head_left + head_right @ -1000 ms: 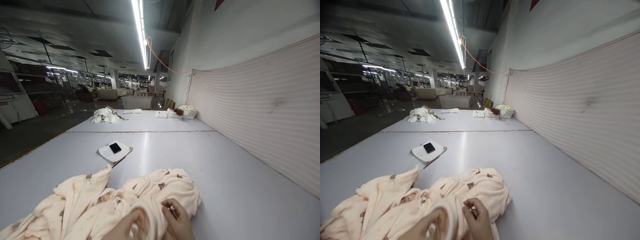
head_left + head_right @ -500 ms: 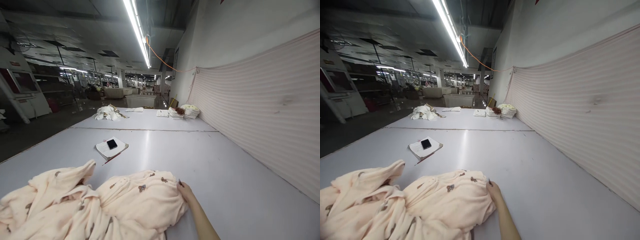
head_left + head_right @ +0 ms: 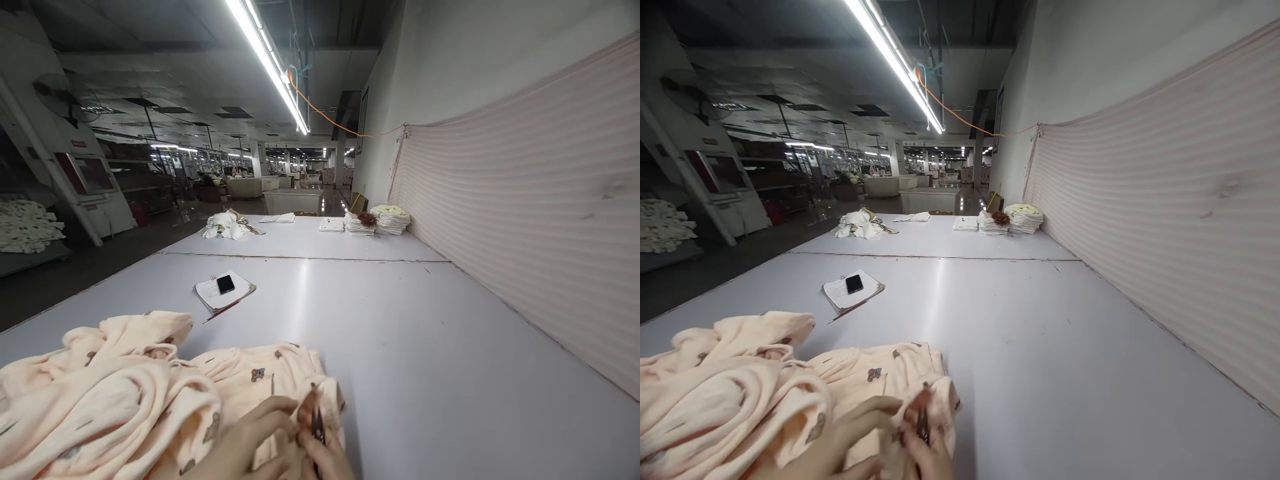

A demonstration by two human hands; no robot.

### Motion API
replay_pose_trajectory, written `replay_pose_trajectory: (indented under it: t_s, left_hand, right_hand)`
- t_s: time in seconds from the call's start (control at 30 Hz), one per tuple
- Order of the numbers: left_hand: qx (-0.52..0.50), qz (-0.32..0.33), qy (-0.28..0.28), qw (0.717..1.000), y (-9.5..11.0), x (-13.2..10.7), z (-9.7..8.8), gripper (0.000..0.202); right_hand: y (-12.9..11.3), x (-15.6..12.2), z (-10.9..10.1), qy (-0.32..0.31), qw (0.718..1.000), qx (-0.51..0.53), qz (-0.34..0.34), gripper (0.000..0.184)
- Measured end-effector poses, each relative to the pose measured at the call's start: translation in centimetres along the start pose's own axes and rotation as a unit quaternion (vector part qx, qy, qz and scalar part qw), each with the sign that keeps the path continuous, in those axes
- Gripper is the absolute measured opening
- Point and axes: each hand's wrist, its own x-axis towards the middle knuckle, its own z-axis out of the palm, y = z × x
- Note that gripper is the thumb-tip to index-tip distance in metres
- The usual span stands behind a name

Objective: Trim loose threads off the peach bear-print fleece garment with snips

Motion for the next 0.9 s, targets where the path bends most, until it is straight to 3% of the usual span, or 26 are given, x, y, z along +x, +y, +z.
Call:
replay_pose_trajectory:
  t_s: [0.03, 0.1, 0.23, 0.33, 0.43, 0.53, 0.7, 0.8, 0.9]
  left_hand:
    - [0.007, 0.012, -0.046, 0.999, 0.2, 1.4, 1.2, 0.021]
    - [0.045, -0.019, -0.085, 0.995, -0.5, 3.7, 3.7, 0.019]
    - [0.127, -0.068, -0.131, 0.981, -4.3, 5.5, 7.6, 0.018]
    - [0.134, -0.057, -0.144, 0.979, -6.4, 5.1, 9.2, 0.026]
    - [0.092, -0.071, -0.079, 0.990, -6.6, 4.9, 10.5, 0.038]
    - [0.000, -0.063, 0.015, 0.998, -6.3, 5.5, 12.3, 0.051]
    - [-0.058, -0.097, 0.148, 0.982, -6.3, 7.6, 15.3, 0.030]
    - [-0.080, -0.076, 0.176, 0.978, -5.9, 8.3, 15.1, 0.017]
    - [-0.060, -0.050, 0.185, 0.980, -4.9, 8.1, 13.4, 0.017]
  right_hand:
    - [0.2, -0.3, -0.1, 0.004, 1.000, -0.011, -0.004, 0.045]
    - [0.1, -0.6, -1.4, 0.044, 0.997, -0.061, -0.018, 0.043]
    - [-1.4, 0.1, -6.2, 0.190, 0.960, -0.203, -0.034, 0.035]
    - [-1.9, 1.4, -7.8, 0.173, 0.957, -0.234, -0.009, 0.024]
    - [-0.9, 2.6, -6.4, 0.102, 0.981, -0.162, 0.014, 0.019]
    - [0.2, 3.2, -4.3, 0.083, 0.993, -0.080, 0.008, 0.027]
    - [-1.5, 3.3, -3.6, 0.108, 0.982, -0.138, -0.071, 0.032]
    - [-4.2, 3.2, -4.0, 0.104, 0.964, -0.212, -0.125, 0.023]
    - [-6.3, 2.9, -4.0, 0.061, 0.950, -0.268, -0.152, 0.019]
